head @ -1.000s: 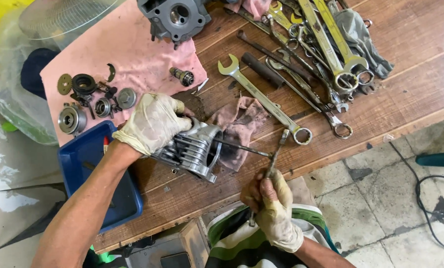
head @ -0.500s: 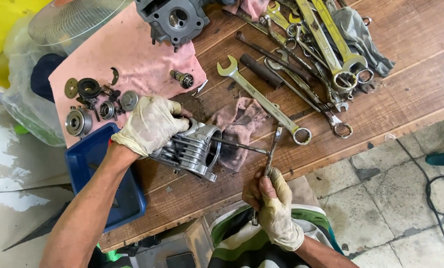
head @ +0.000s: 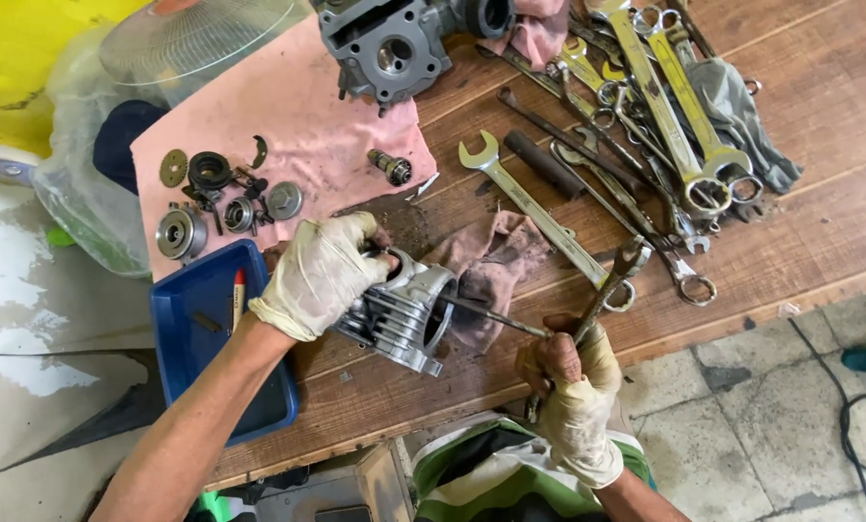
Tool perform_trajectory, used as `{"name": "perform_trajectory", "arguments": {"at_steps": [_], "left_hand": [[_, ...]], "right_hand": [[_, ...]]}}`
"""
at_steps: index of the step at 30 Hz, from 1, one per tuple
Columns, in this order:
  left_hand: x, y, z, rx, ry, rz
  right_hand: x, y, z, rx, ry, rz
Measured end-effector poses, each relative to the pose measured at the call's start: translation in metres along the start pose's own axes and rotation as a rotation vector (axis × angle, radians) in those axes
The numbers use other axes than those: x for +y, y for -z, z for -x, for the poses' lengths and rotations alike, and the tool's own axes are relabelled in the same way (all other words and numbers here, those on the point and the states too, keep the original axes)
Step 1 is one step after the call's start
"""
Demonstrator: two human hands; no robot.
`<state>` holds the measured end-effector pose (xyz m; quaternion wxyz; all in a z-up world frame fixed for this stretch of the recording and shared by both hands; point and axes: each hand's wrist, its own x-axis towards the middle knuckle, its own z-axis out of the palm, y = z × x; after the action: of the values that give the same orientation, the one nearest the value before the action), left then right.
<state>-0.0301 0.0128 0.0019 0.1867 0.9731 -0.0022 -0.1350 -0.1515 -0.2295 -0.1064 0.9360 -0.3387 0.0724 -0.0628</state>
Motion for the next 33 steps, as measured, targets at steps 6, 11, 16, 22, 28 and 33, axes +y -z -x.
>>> {"name": "perform_trajectory", "arguments": {"at_steps": [6, 11, 16, 22, 28, 33], "left_hand": [[-0.001, -0.002, 0.006, 0.037, -0.056, 0.033], [-0.002, -0.003, 0.009, 0.015, -0.047, 0.171], [-0.006, -0.005, 0.004, -0.033, 0.021, 0.238], [-0.012, -0.007, 0.001, -0.050, -0.052, 0.180], [-0.018, -0.016, -0.006, -0.112, -0.135, 0.263], [-0.016, -0.016, -0.014, -0.146, -0.151, 0.312]], "right_hand": [[0.004, 0.001, 0.001, -0.050, -0.042, 0.030], [0.008, 0.009, 0.005, -0.052, 0.001, 0.056], [0.011, 0.006, 0.005, 0.014, -0.020, 0.017], [0.034, 0.028, 0.012, 0.115, 0.092, 0.098], [0.034, 0.018, 0.009, 0.202, 0.137, 0.236], [0.015, 0.010, 0.010, 0.088, 0.101, 0.132]]}}
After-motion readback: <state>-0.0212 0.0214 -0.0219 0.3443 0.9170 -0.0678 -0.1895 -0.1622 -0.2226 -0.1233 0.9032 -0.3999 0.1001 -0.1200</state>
